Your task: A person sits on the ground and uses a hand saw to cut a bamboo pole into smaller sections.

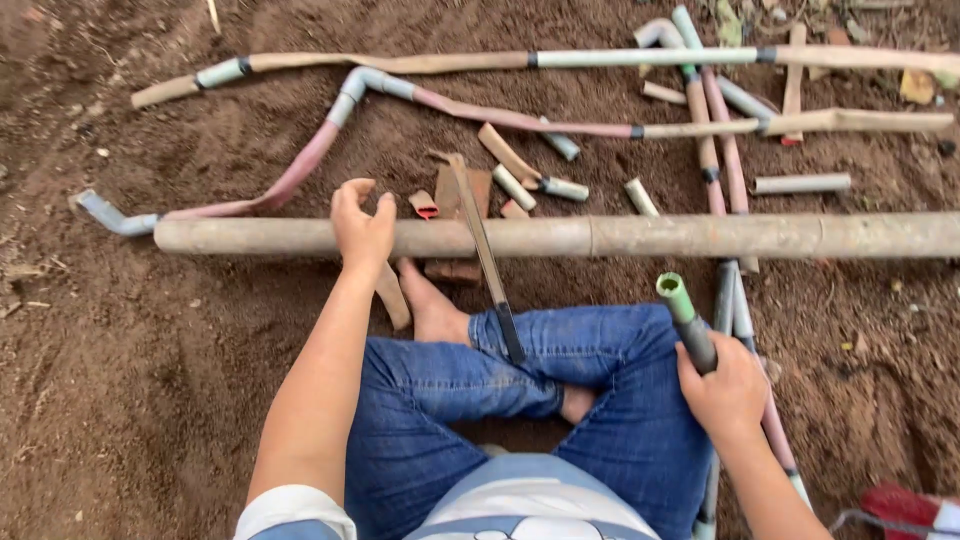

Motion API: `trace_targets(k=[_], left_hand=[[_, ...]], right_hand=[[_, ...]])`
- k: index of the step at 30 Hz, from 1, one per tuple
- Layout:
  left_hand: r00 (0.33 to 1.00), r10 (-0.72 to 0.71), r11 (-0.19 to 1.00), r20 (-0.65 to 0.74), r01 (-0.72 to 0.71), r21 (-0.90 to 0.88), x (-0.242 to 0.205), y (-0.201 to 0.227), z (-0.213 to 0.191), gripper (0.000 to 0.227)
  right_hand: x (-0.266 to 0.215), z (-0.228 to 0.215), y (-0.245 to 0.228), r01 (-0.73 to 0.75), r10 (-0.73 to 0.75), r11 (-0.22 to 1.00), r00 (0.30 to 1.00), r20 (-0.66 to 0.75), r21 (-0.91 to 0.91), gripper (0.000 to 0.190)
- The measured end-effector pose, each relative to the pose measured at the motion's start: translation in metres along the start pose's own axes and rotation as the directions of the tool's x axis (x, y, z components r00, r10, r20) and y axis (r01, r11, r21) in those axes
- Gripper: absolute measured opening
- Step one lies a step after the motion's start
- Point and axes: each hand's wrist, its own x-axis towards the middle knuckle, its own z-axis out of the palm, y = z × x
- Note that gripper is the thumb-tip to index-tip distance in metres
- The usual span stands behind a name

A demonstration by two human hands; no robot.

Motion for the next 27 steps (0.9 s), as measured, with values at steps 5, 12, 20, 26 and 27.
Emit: trace_targets(k=[5, 12, 20, 26, 27], left_hand=[[0.955, -0.18, 0.975, 0.235, 0.142, 0.17, 0.043, 0.028, 0.026, 0.031], [0.853, -0.262, 0.925, 0.452, 0.356, -0.136, 0.074, 0.033, 0.078, 0.019], [0.703, -0.345, 0.933, 0.623, 0.327, 0.148, 0.132, 0.069, 0.104, 0.026], [0.605, -0.289, 0.956, 0.742, 0.14, 0.258, 0.155, 0.053, 0.154, 0.038], [0.572, -0.311, 0.936, 0.759, 0.047, 0.348, 0.157, 0.059, 0.157, 0.053]], right_hand=[[0.015, -0.041, -0.045, 0.071, -0.071, 0.996, 0.997, 0.0, 0.062, 0.027], [0.022, -0.043, -0.041, 0.091, -0.099, 0.99, 0.993, 0.068, 0.106, 0.023], [0.032, -0.043, -0.042, 0.009, -0.032, 0.987, 0.989, 0.143, 0.161, 0.02], [0.038, -0.038, -0.042, -0.013, -0.01, 0.986, 0.991, 0.134, 0.168, 0.023], [0.043, -0.038, -0.043, -0.021, -0.002, 0.984, 0.992, 0.13, 0.178, 0.022]])
